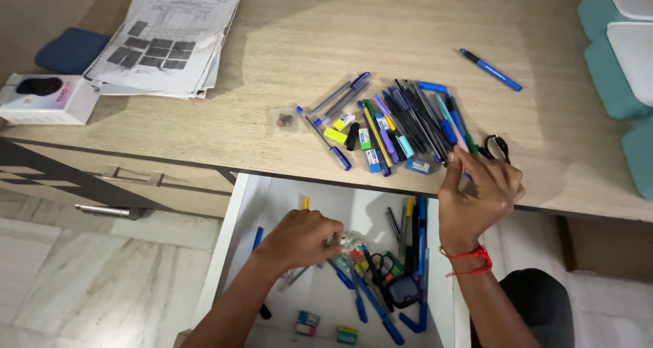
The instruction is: The person opens a desk drawer and removes several items, including a mouse box, a blue pouch, and multiple books and papers, placing them on the desk. They then pick up pens, highlighters, and small stationery items from the drawer and place them on the desk surface.
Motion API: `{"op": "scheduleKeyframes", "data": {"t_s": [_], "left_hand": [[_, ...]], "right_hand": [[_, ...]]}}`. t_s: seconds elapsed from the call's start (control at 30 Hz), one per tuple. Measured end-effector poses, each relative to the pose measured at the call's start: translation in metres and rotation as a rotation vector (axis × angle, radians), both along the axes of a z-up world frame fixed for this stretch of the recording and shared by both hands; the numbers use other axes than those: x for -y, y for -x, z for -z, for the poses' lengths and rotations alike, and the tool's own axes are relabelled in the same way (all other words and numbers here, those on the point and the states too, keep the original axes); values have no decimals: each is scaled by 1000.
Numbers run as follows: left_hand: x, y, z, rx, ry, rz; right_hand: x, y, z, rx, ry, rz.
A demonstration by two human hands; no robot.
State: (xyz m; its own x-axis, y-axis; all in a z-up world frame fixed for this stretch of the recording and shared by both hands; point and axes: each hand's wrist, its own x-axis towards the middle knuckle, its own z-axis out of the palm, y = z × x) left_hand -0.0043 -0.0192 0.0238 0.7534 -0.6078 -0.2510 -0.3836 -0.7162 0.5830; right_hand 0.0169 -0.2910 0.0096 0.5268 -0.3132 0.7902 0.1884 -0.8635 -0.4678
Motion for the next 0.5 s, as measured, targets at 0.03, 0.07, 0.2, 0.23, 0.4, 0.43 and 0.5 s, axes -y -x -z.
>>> {"op": "scheduleKeyframes", "data": {"t_s": [0.03, 0.07, 0.2, 0.23, 0.4, 0.43, 0.5], "left_hand": [[-2, -1, 1, 0, -2, -4], [-2, -2, 2, 30, 26, 8], [-2, -2, 5, 44, 63, 12], [-2, -3, 5, 23, 53, 1], [-2, -5, 11, 60, 23, -2], [-3, -6, 13, 55, 23, -2], [-4, -6, 16, 68, 31, 0]], "right_hand": [[-1, -2, 0, 3, 2, -7], [-2, -3, -1, 2, -3, -16], [-5, -7, -1, 17, 36, -51], [-6, -9, -1, 27, 59, -61], [-9, -13, -1, 14, 21, -154], [-10, -13, -1, 7, -14, -182], [-11, -14, -3, 9, 17, -167]]}}
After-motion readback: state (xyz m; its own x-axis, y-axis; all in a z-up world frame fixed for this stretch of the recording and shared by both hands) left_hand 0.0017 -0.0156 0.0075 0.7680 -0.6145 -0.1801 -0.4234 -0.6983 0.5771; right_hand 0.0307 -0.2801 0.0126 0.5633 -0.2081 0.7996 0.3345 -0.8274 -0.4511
